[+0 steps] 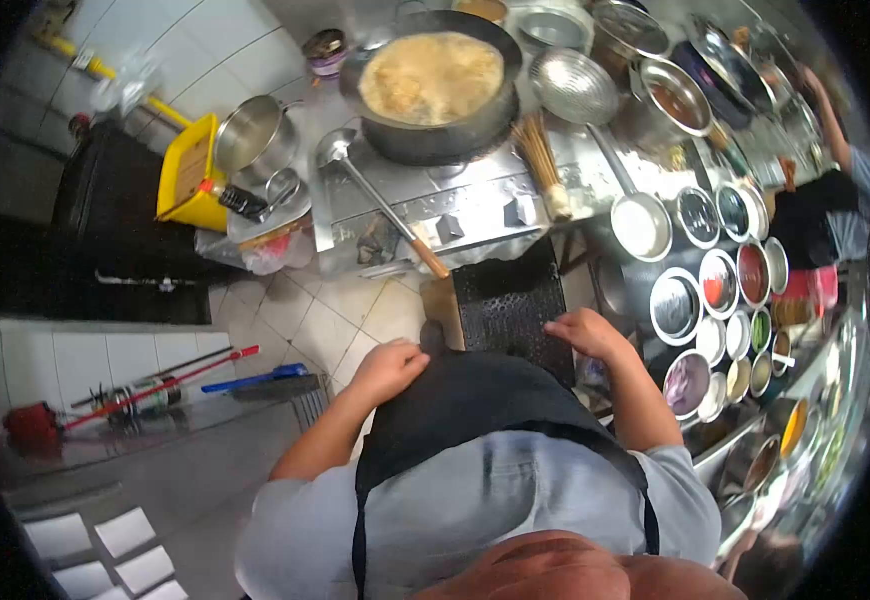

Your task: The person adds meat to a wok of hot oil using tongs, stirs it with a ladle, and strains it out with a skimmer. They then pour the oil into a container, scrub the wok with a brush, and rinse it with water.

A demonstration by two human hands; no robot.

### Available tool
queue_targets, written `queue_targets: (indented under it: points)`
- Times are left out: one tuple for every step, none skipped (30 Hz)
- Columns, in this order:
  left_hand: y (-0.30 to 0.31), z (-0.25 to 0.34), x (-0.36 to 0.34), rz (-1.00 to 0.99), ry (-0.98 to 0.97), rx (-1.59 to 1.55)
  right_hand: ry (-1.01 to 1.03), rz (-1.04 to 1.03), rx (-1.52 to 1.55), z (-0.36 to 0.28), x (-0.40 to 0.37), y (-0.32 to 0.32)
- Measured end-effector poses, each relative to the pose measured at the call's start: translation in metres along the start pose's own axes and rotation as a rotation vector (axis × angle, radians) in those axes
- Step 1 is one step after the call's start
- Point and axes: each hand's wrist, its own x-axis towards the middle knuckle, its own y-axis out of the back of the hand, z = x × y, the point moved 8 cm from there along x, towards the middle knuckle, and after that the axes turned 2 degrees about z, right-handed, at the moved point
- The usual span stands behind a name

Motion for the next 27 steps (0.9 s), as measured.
queue_targets:
  points:
    - [-0.003,-0.019,-0.012,0.094,0.06,-0.13,0.01,-0.008,-0.021,-0.021,0.015,0.007]
    - [-0.007,-0.033,-0.024,0.193,0.114,-0.256,0.146,0.056,-0.057,-0.057,0.025,0.018]
    - [-0.014,-0.04,-0.033,0.211,0.113,-0.26,0.28,0.123,-0.085,-0.089,0.033,0.026]
    - [-0.02,-0.055,-0.041,0.248,0.208,-0.378,0.347,0.195,-0.061,-0.104,0.047,0.032]
    - [-0.025,-0.07,-0.048,0.27,0.293,-0.488,0.403,0.279,-0.027,-0.116,0.06,0.04]
    - [-0.025,-0.072,-0.048,0.247,0.257,-0.47,0.467,0.373,0.005,-0.134,0.062,0.052]
    - [-0.021,-0.081,-0.047,0.274,0.304,-0.513,0.483,0.525,0.119,-0.144,0.06,0.068]
    - [-0.021,-0.09,-0.045,0.298,0.353,-0.56,0.426,0.638,0.046,-0.149,0.058,0.087]
    - [-0.023,-0.095,-0.041,0.265,0.315,-0.55,0.336,0.754,0.119,-0.153,0.05,0.111]
    - [-0.028,-0.113,-0.041,0.234,0.39,-0.501,0.407,0.988,0.254,-0.149,0.048,0.136]
    - [-0.034,-0.133,-0.042,0.213,0.469,-0.453,0.31,1.146,0.266,-0.134,0.036,0.162]
    - [-0.045,-0.152,-0.042,0.2,0.451,-0.446,0.348,1.333,0.319,-0.124,0.025,0.192]
    - [-0.06,-0.177,-0.042,0.159,0.471,-0.278,0.343,1.444,0.372,-0.097,0.03,0.222]
    - [-0.07,-0.198,-0.04,0.124,0.492,-0.11,0.273,1.529,0.47,-0.065,0.038,0.255]
    - [-0.074,-0.207,-0.036,0.125,0.486,-0.108,0.254,1.5,0.736,-0.025,0.056,0.286]
    - [-0.078,-0.216,-0.033,0.131,0.532,-0.133,0.105,1.419,0.955,-0.009,0.06,0.306]
    - [-0.089,-0.231,-0.035,0.144,0.589,-0.166,0.117,1.223,1.149,0.01,0.08,0.325]
    - [-0.163,-0.309,-0.012,0.191,0.133,-0.161,0.116,1.154,1.305,0.025,0.099,0.343]
    - [-0.123,-0.271,-0.03,0.298,0.575,-0.37,0.11,1.063,1.453,0.035,0.122,0.359]
    - [-0.142,-0.293,-0.015,0.25,0.532,-0.283,0.172,0.926,1.574,0.033,0.142,0.376]
    - [-0.169,-0.317,-0.009,0.196,0.495,-0.196,0.217,0.776,1.691,0.032,0.16,0.386]
    - [-0.158,-0.281,-0.016,0.314,0.485,-0.276,0.23,0.758,1.68,0.036,0.17,0.397]
    - [-0.142,-0.246,-0.025,0.43,0.473,-0.344,0.24,0.744,1.676,0.045,0.178,0.407]
    - [-0.139,-0.212,-0.016,0.391,0.134,0.162,0.274,0.601,1.699,0.074,0.203,0.425]
    - [-0.142,-0.199,-0.017,0.4,0.165,0.154,0.301,0.469,1.724,0.097,0.227,0.432]
    - [-0.154,-0.201,-0.014,0.31,0.339,-0.1,0.29,0.512,1.603,0.083,0.209,0.424]
    - [-0.166,-0.198,-0.009,0.219,0.498,-0.36,0.286,0.56,1.476,0.052,0.173,0.409]
